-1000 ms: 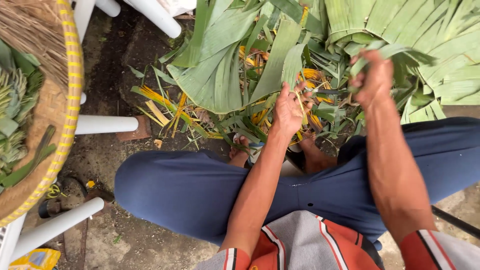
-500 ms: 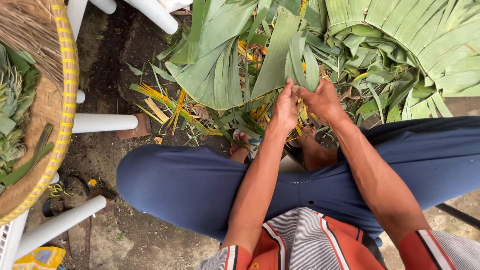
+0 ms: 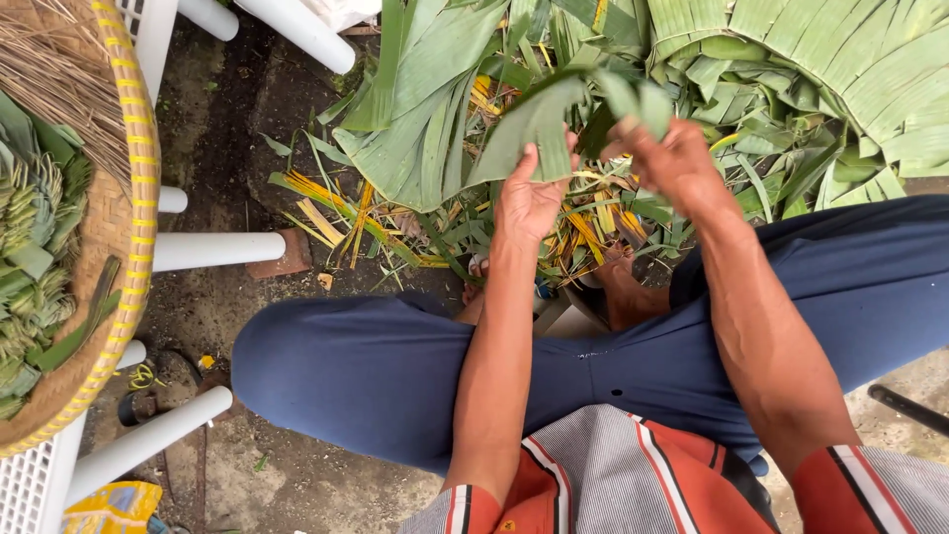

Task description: Tearing and stacking banana leaves into uniform strips for food preparation.

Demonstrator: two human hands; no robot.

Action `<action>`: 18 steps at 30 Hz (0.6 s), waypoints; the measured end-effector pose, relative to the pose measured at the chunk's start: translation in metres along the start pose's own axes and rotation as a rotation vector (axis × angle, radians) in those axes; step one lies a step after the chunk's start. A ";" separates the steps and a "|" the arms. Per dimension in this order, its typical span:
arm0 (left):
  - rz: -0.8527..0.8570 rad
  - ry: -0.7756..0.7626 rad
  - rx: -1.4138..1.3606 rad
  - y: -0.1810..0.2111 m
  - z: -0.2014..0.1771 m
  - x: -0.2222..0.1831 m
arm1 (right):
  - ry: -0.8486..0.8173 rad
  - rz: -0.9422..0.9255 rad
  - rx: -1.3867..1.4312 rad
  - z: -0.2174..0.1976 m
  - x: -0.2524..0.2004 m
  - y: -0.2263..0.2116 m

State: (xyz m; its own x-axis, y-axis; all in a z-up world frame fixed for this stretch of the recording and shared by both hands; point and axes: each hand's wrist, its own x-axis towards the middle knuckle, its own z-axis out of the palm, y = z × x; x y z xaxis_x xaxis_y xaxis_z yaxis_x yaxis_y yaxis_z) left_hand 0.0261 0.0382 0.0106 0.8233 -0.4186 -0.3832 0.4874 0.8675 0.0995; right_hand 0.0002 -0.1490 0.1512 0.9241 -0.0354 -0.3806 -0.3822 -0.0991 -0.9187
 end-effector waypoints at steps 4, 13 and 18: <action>0.204 -0.031 0.093 0.010 0.017 -0.012 | 0.278 -0.053 0.445 -0.009 0.012 -0.009; 0.189 0.598 0.407 -0.029 -0.018 0.006 | 0.477 0.081 0.569 0.115 -0.013 0.018; 0.355 0.237 0.330 -0.016 0.040 -0.030 | 0.336 0.102 0.609 0.067 0.005 0.014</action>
State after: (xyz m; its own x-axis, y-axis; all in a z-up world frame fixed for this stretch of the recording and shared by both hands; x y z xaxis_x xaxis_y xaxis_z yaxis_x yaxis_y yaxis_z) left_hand 0.0052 0.0261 0.0572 0.8847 -0.0097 -0.4660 0.2875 0.7983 0.5292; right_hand -0.0009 -0.0843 0.1293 0.7978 -0.3296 -0.5048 -0.3112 0.4920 -0.8131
